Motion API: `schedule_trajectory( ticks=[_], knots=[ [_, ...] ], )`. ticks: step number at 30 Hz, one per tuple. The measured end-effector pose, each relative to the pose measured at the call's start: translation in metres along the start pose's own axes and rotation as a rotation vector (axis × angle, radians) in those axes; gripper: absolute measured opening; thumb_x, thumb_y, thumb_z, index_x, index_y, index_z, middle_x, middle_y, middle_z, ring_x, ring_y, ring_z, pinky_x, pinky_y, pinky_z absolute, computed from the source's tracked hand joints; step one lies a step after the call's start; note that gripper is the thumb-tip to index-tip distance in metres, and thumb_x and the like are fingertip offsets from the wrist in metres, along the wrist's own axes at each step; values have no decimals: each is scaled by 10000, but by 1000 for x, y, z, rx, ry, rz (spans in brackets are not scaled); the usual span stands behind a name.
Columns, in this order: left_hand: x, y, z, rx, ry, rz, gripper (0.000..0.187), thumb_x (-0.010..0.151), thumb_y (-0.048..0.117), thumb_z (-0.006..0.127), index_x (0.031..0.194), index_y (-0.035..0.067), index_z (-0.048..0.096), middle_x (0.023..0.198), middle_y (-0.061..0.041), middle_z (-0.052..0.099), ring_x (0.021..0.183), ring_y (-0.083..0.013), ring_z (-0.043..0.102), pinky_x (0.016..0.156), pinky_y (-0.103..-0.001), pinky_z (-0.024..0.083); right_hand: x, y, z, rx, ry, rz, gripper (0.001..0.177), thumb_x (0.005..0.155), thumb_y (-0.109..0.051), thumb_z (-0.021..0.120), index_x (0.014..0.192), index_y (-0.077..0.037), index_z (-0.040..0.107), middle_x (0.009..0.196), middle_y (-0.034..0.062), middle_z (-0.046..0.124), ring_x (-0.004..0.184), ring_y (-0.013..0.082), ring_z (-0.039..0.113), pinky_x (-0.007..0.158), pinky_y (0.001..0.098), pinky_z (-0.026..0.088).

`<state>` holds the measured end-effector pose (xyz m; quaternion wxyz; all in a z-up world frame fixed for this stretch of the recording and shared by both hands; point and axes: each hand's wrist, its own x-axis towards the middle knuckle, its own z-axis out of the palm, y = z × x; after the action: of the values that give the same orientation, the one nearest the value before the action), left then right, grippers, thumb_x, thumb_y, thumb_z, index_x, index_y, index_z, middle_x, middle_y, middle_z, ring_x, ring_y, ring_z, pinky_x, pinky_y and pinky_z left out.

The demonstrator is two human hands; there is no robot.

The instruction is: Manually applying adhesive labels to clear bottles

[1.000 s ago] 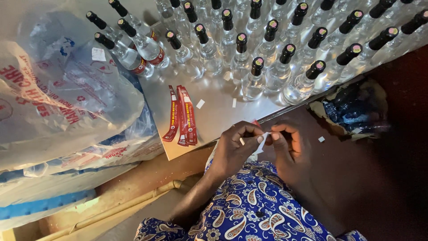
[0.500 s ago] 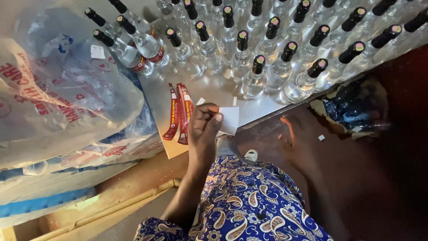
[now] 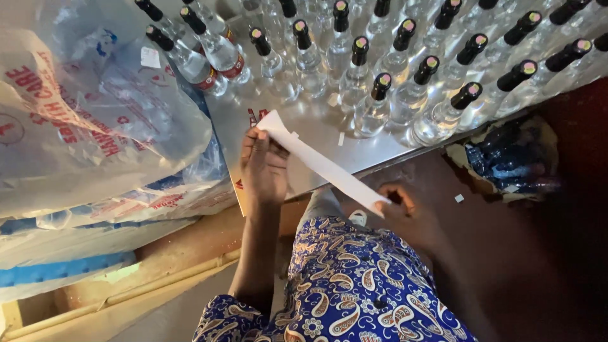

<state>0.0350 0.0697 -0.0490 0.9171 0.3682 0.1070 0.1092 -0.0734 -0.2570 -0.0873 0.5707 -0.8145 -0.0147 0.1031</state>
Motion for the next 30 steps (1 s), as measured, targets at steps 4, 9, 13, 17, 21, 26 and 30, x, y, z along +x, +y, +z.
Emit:
schedule_trajectory(
  ticks=[4,9,13,17,21,26,30],
  knots=[
    [-3,-5,-42,190,55,-3,71,1126,149,632,1182,122,597,1141,-167,766,1025,-301,792,964,-458,659,10,-28,-13,388,241,11,481,947,-74,849,1375,-1,643,1133,151,686,973,206,678,689,323,647],
    [-14,-39,-88,299,117,-198,99,1098,44,616,1187,80,589,1042,-97,720,902,-238,782,863,-390,698,25,-53,-46,354,495,-146,575,989,-85,876,1414,14,501,1187,143,617,960,166,621,671,252,628],
    [-31,-37,-67,1077,-65,-23,421,977,78,723,1368,28,574,1148,-234,705,960,-396,790,785,-539,695,22,-78,-47,221,556,-298,605,1030,-113,862,1455,-6,445,1225,181,629,1091,219,649,855,297,582],
    [-75,-14,45,1381,-277,374,470,1013,192,764,1441,57,626,1211,-258,677,1093,-505,738,933,-606,635,12,-91,-36,86,492,-325,534,1006,-67,857,1407,53,526,1121,234,774,1053,284,776,867,362,609],
    [-91,-16,108,1359,-652,466,523,974,339,828,1345,1,683,1187,-280,748,1121,-519,751,1036,-623,599,13,-100,-15,144,459,-325,468,948,-20,880,1335,63,631,1173,272,786,1093,230,736,873,397,630],
    [-79,-58,74,1153,-713,538,190,1013,255,828,1202,245,810,970,10,806,981,-285,810,985,-406,649,18,-132,-18,147,247,-293,381,1014,-35,740,1392,1,708,1174,261,783,1087,355,796,914,507,631],
    [-88,-37,102,1205,-718,496,165,986,181,836,1138,139,788,962,-74,811,937,-354,792,870,-439,665,9,-125,-9,198,239,-232,388,950,-22,802,1336,-28,774,1179,195,800,1099,251,758,973,536,617]
  ],
)
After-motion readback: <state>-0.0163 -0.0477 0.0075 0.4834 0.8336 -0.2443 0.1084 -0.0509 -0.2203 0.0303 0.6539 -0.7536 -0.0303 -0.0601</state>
